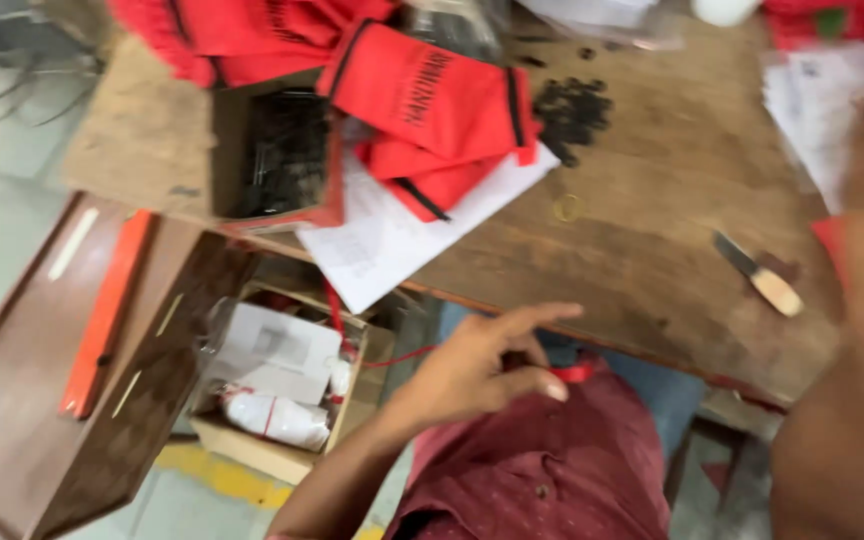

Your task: Insert instruction sheets and red ribbons into red hardware pouches.

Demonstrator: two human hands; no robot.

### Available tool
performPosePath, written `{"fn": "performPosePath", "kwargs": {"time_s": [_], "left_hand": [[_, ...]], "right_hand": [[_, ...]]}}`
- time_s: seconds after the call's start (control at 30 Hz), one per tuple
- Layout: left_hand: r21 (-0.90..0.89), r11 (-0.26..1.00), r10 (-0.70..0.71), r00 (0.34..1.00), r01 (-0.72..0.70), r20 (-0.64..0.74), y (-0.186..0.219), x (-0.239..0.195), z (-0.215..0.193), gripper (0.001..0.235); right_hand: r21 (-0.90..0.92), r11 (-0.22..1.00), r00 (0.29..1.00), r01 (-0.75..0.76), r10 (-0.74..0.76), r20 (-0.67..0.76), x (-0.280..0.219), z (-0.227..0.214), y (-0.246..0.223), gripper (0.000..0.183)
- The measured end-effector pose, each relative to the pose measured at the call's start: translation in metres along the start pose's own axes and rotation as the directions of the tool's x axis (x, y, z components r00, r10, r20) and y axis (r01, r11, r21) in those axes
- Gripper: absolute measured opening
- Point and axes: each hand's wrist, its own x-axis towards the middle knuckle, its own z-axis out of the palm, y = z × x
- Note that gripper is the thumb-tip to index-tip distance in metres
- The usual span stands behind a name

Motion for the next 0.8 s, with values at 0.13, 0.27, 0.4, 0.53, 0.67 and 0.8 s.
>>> {"fn": "performPosePath", "kwargs": {"time_s": [0.13, 0.27, 0.4, 0.53, 0.67, 0.8], "left_hand": [[-0.004, 0.996, 0.093, 0.996, -0.093, 0.012, -0.014, -0.004, 0.004, 0.071], [-0.016, 0.998, 0.054, 0.999, -0.053, 0.008, -0.016, -0.006, 0.000, 0.071], [0.038, 0.997, 0.063, 0.998, -0.063, 0.000, -0.028, -0.008, -0.003, 0.072], [-0.060, 0.997, 0.043, 0.999, -0.043, 0.009, -0.030, -0.013, -0.009, 0.071], [-0.127, 0.991, 0.035, 0.999, -0.035, 0.004, -0.040, -0.008, -0.006, 0.068], [-0.099, 0.995, -0.022, 1.000, 0.021, -0.002, -0.037, -0.006, 0.004, 0.064]], "right_hand": [[-0.065, 0.985, 0.982, 0.160, -0.152, 0.113, 0.089, 0.107, -0.063, 0.051], [0.030, 0.968, 0.957, 0.249, -0.250, 0.149, 0.151, 0.191, -0.078, 0.087], [-0.218, 0.957, 0.965, 0.191, -0.143, 0.221, 0.187, 0.216, -0.080, 0.100], [-0.113, 0.991, 0.987, 0.071, -0.054, 0.152, 0.188, 0.186, -0.049, 0.009], [0.040, 0.992, 0.951, -0.123, 0.106, 0.291, 0.178, 0.128, -0.034, 0.010], [0.264, 0.964, 0.973, -0.020, -0.042, 0.228, 0.173, 0.136, -0.013, 0.029]]}}
